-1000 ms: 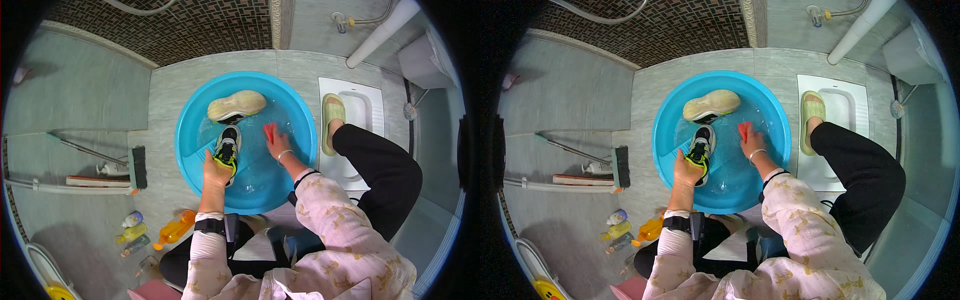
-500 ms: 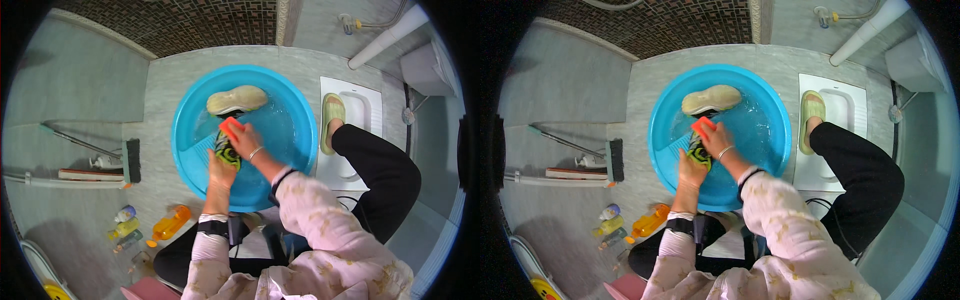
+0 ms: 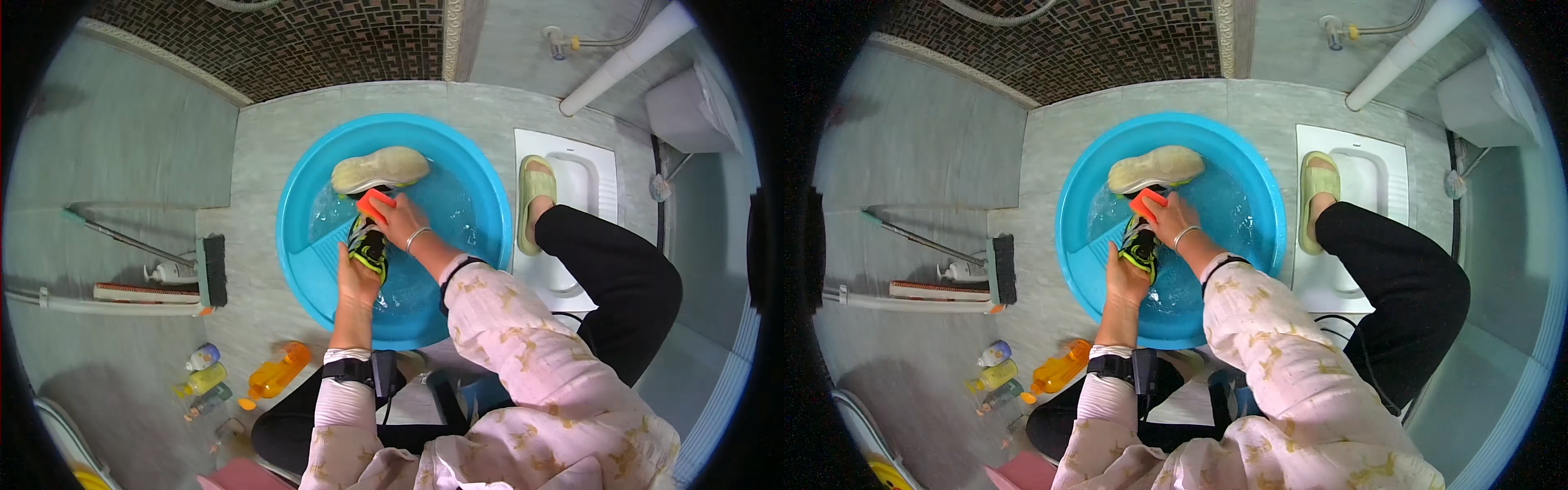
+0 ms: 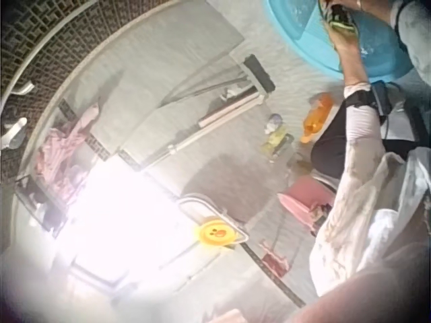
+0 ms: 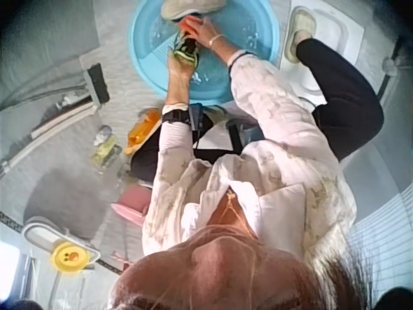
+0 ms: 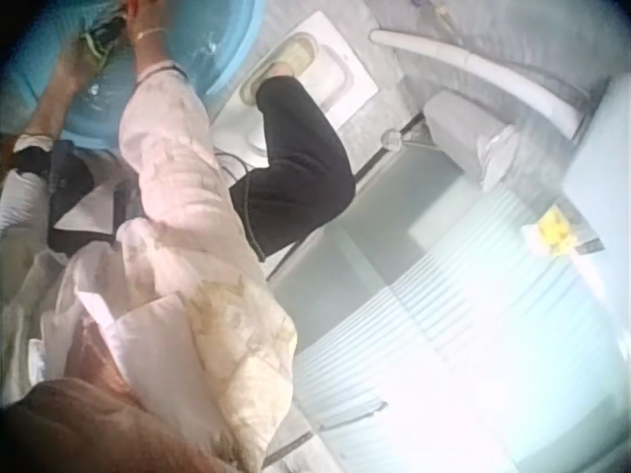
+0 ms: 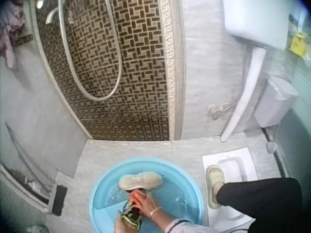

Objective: The person is washing a pair of sneakers using a brush and a sponge in a blue basin filled with water.

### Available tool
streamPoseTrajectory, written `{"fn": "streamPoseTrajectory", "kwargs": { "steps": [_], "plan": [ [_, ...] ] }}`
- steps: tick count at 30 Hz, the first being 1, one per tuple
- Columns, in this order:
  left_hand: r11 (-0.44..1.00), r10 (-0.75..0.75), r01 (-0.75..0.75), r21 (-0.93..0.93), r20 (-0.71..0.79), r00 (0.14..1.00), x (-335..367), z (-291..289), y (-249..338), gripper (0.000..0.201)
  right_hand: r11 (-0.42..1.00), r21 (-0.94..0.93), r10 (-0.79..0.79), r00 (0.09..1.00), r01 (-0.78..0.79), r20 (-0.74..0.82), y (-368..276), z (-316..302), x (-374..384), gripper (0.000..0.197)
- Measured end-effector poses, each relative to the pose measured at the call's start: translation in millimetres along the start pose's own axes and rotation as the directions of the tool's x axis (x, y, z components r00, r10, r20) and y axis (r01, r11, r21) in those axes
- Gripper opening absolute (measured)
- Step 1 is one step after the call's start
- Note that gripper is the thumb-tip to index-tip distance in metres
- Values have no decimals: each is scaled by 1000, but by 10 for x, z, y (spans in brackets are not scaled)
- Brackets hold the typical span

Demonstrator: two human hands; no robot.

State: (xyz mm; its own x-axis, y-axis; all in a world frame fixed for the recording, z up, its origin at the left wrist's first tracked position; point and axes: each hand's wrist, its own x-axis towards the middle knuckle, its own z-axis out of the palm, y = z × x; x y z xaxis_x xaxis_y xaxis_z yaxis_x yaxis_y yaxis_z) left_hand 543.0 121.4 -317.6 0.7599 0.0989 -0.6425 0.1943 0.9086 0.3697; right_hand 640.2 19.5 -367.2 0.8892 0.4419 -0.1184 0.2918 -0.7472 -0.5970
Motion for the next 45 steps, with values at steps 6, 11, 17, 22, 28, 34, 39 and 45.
{"fn": "streamPoseTrajectory", "kwargs": {
  "steps": [6, 11, 17, 22, 28, 34, 39, 45],
  "plan": [
    [994, 8, 7, 113, -139, 990, -31, -102, 67, 35, 989, 22, 144, 989, -144, -36, 174, -70, -150, 48],
    [989, -107, 80, -128, -221, 969, -202, -123, 321, 28, 919, -50, 373, 903, -391, -211, 497, -36, -629, 58],
    [955, -67, -31, -295, -317, 946, -178, -179, 489, 29, 904, 384, 183, 982, -189, 51, 221, -18, -432, 59],
    [914, -146, 52, -403, -206, 968, -92, -407, 534, 30, 862, 503, 79, 997, -67, -2, -529, -162, 139, 54],
    [974, -14, -69, -215, -362, 932, -6, -502, 571, 30, 977, 194, -79, 993, 95, -89, -751, -56, -445, 56],
    [891, -134, 96, -443, -55, 989, -30, -605, 649, 29, 955, 113, -290, 945, 275, 153, 27, -160, -1042, 55],
    [945, -47, -60, -322, -314, 948, -47, -575, 630, 27, 969, -209, 157, 979, -128, 127, 584, -367, -686, 56],
    [963, -10, -97, -253, -390, 921, -28, -636, 674, 28, 946, -76, 324, 930, -315, 172, 503, -156, -674, 62]
  ]
}}
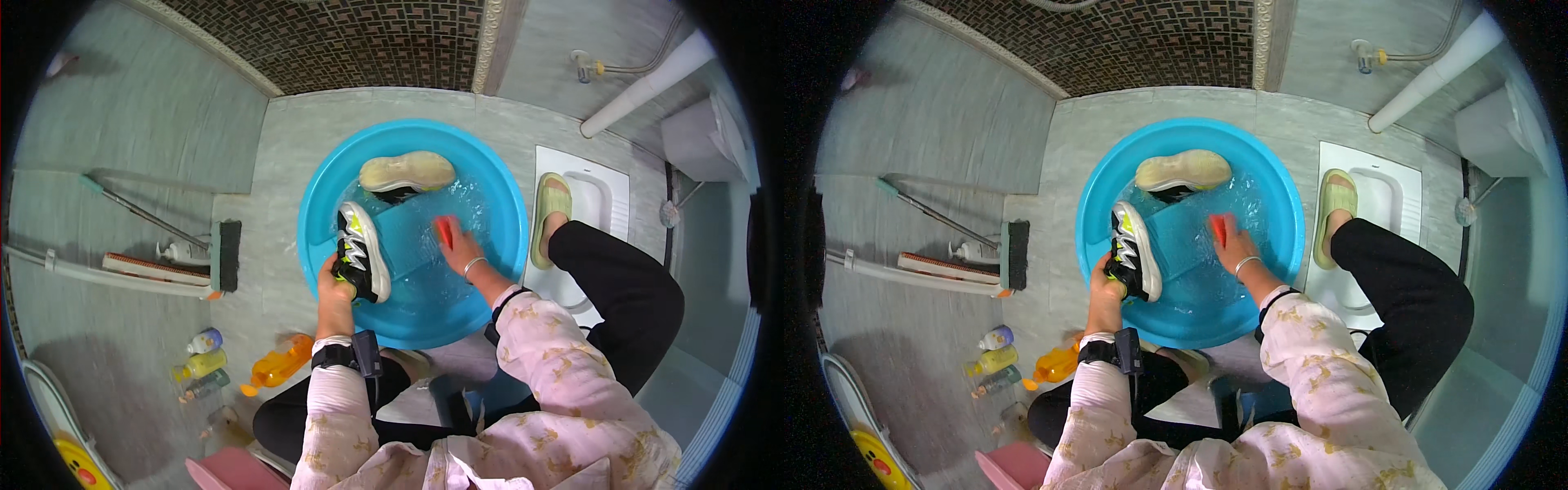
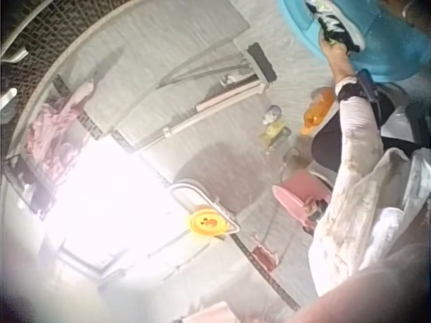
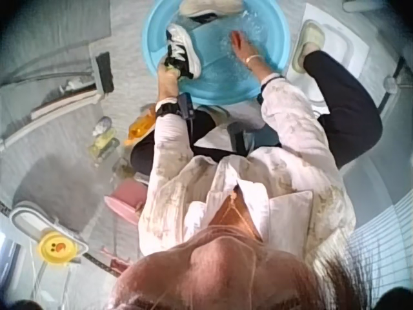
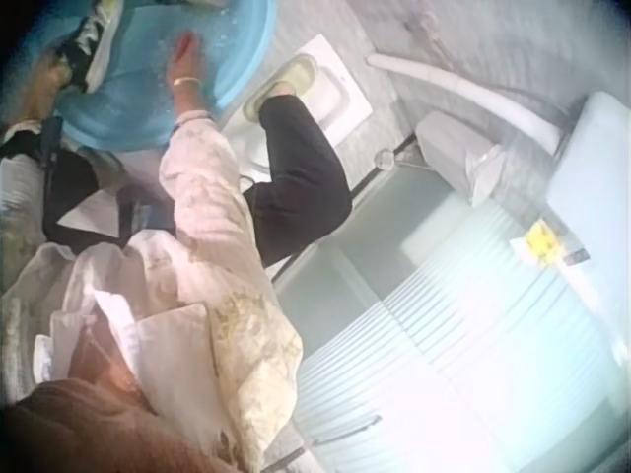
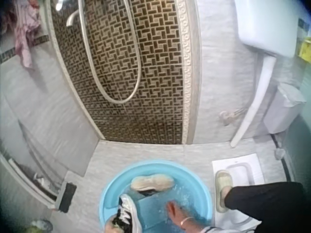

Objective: The person is washing a pair of sneakers using a brush and a sponge in a blue basin filled with water.

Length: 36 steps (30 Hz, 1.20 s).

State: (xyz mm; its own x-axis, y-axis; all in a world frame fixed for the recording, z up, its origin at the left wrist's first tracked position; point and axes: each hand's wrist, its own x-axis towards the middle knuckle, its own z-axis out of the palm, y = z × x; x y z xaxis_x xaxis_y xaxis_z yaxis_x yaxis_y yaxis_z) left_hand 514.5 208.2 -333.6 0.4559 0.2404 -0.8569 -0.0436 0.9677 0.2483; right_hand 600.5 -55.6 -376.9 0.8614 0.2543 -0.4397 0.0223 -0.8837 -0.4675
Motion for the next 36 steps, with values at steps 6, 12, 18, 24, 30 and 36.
{"fn": "streamPoseTrajectory", "kwargs": {
  "steps": [6, 12, 18, 24, 30, 36],
  "plan": [
    [992, -69, 79, -99, 102, 992, 79, -77, 17, 29, 860, 380, -310, 940, 340, -140, -684, -25, 16, 64],
    [996, -2, 8, -89, 74, 997, 44, -69, -20, 30, 790, 275, -493, 835, 547, -245, -1654, -295, -35, 59],
    [997, 70, -70, -18, 3, 998, -107, 151, -163, 32, 799, 97, -535, 775, 593, -336, -1477, 73, -403, 56],
    [997, 46, -45, -63, 8, 999, -75, 142, -143, 33, 864, -22, -502, 860, 502, -93, -345, -37, -520, 55],
    [996, -12, 1, 86, 131, 991, -134, -38, -55, 33, 997, -65, 11, 959, -31, -283, 223, -15, -88, 60],
    [982, -143, 108, 156, 235, 961, -424, 24, -177, 36, 937, 351, -39, 996, 7, 83, 66, -13, 60, 62]
  ]
}}
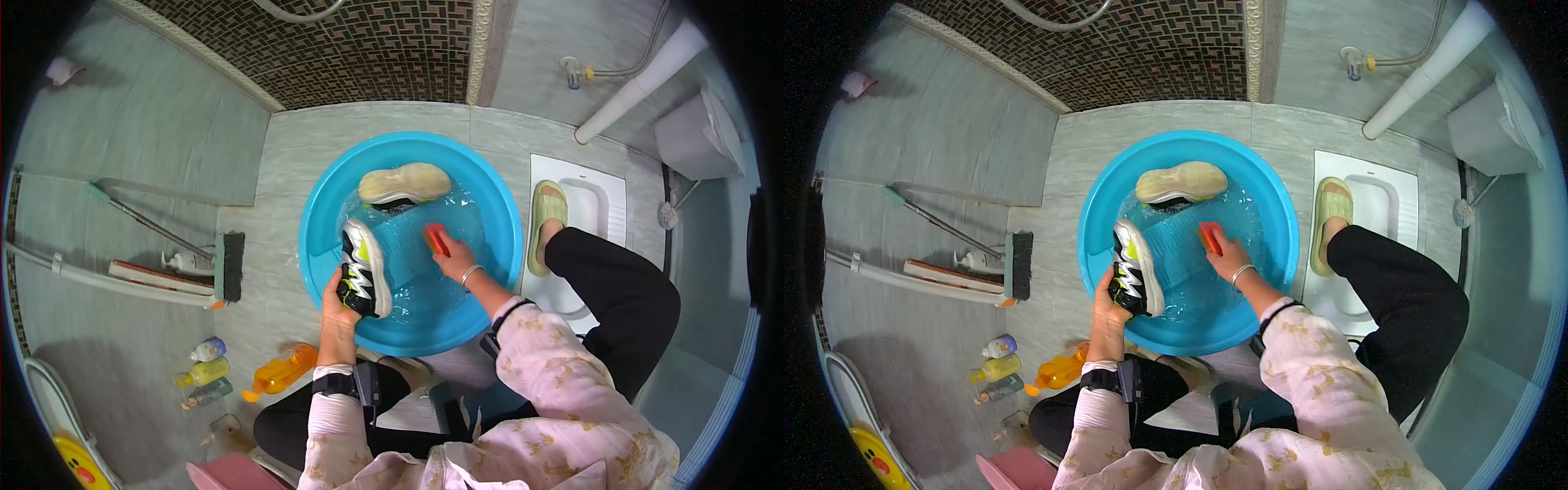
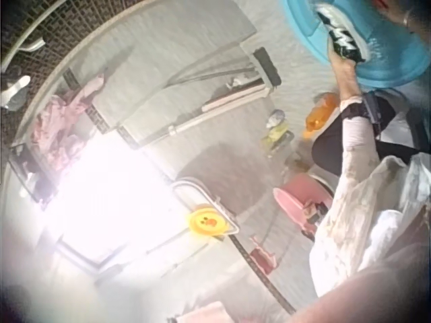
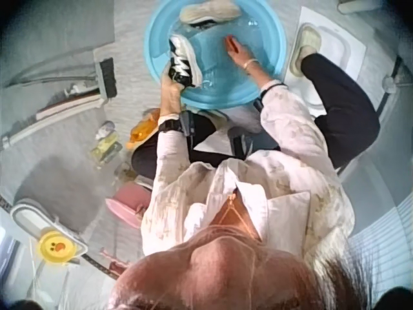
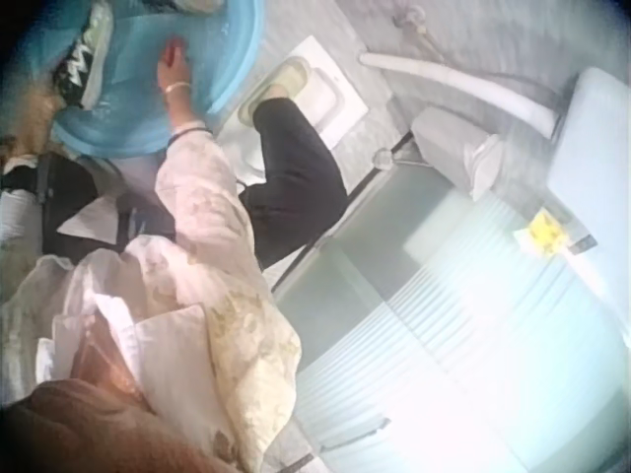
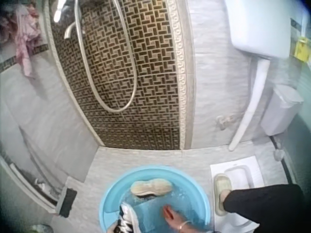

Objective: The person is washing a pair of sneakers using a brush and a sponge in a blue basin filled with water.

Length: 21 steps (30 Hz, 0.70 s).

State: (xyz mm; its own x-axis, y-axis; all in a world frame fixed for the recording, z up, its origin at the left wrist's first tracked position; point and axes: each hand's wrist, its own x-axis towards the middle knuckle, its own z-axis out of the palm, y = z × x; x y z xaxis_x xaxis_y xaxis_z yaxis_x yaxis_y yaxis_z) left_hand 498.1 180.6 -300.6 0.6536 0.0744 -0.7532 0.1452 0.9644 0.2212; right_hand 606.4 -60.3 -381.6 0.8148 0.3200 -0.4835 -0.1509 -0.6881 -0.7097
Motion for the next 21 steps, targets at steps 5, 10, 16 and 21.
{"fn": "streamPoseTrajectory", "kwargs": {
  "steps": [5, 10, 16, 21],
  "plan": [
    [998, 5, -7, 56, 34, 999, -60, -42, -14, 39, 858, 352, -395, 918, 374, -10, -982, -519, -499, 52],
    [957, 86, -82, 280, -3, 996, -26, 18, -152, 37, 869, 29, -494, 869, 494, -22, -1450, -484, -399, 47],
    [912, 119, -102, 397, -18, 993, 101, 6, -216, 30, 905, -315, -234, 953, 286, 193, -1775, -431, 282, 44],
    [907, 239, -225, 356, 6, 971, 96, -127, -361, 32, 910, -367, -74, 946, 194, 315, -1037, -382, 473, 42]
  ]
}}
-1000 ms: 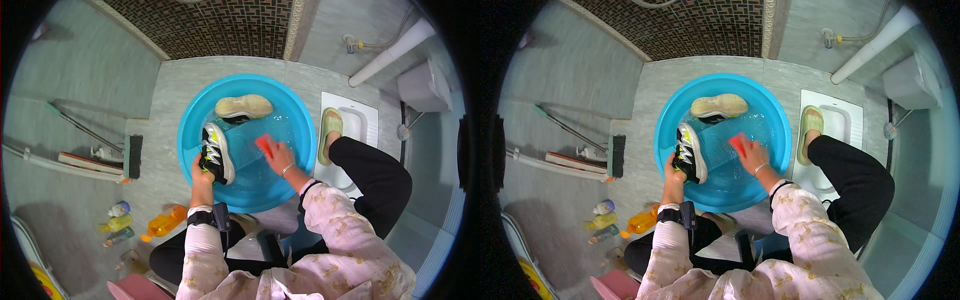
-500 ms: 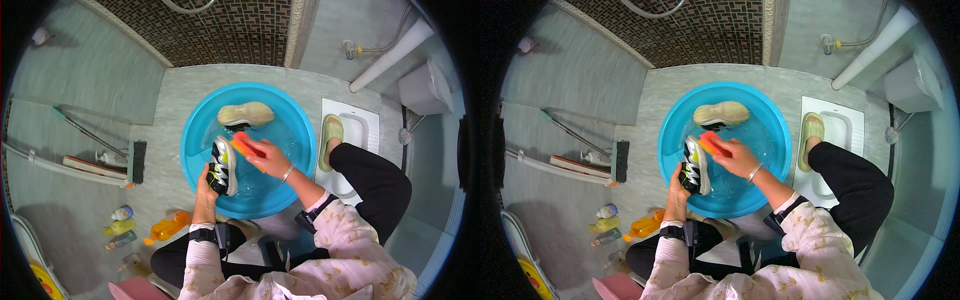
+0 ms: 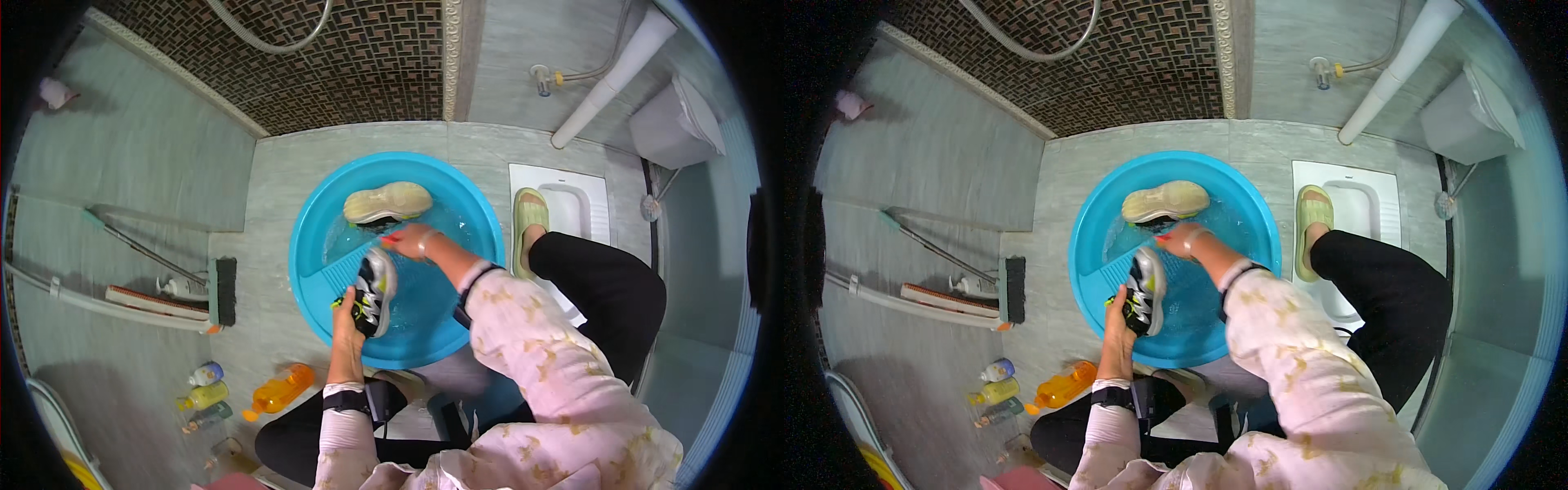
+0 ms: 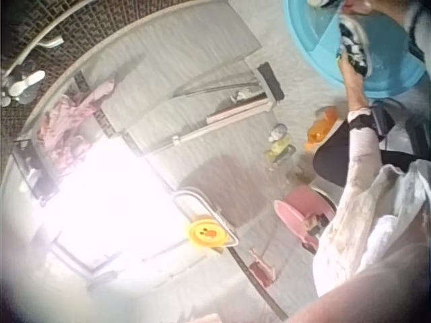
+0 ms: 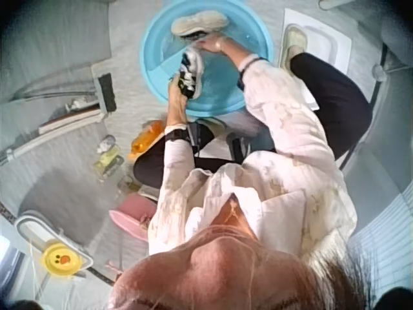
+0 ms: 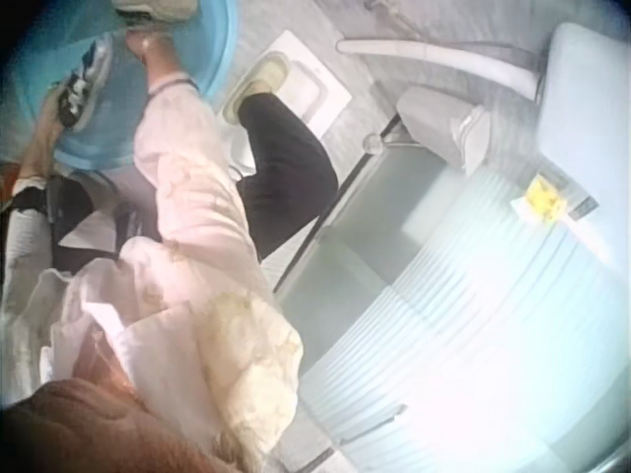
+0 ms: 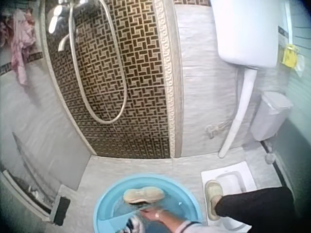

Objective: The person is washing a pair of sneakers using a brush and a sponge in a blue basin filled with water.

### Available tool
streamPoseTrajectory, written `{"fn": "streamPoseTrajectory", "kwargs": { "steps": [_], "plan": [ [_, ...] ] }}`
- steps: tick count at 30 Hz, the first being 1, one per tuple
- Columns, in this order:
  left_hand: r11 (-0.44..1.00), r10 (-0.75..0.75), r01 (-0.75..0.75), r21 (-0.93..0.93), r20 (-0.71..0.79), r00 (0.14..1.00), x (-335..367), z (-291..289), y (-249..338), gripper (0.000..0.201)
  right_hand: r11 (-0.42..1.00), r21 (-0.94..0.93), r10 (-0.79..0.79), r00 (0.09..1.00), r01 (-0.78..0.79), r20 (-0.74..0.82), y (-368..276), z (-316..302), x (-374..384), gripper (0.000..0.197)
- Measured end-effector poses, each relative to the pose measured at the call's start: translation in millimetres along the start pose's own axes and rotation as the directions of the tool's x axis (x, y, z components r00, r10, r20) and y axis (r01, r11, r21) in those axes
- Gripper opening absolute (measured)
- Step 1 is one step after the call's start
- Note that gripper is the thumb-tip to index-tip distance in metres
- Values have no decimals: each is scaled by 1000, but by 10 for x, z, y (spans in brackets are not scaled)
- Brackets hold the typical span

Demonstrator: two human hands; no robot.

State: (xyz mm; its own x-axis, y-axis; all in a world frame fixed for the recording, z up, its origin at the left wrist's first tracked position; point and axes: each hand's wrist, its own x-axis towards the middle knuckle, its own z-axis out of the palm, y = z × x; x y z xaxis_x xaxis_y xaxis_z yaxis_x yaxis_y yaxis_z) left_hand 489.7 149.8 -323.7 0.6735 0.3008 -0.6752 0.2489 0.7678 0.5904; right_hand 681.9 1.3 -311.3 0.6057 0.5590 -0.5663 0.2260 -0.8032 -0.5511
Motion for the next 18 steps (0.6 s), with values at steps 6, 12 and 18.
{"fn": "streamPoseTrajectory", "kwargs": {
  "steps": [6, 12, 18],
  "plan": [
    [988, -11, 12, -153, 9, 1000, -3, -57, 96, 36, 948, -36, 290, 903, -317, -316, 673, 794, -642, 61],
    [983, -2, -2, -185, -22, 1000, 3, 37, 121, 36, 923, 385, 143, 941, -15, -306, 599, 705, -538, 61],
    [987, 19, -8, -158, 72, 997, 11, -30, 97, 40, 804, 269, -423, 828, 530, -369, -306, 51, -918, 65]
  ]
}}
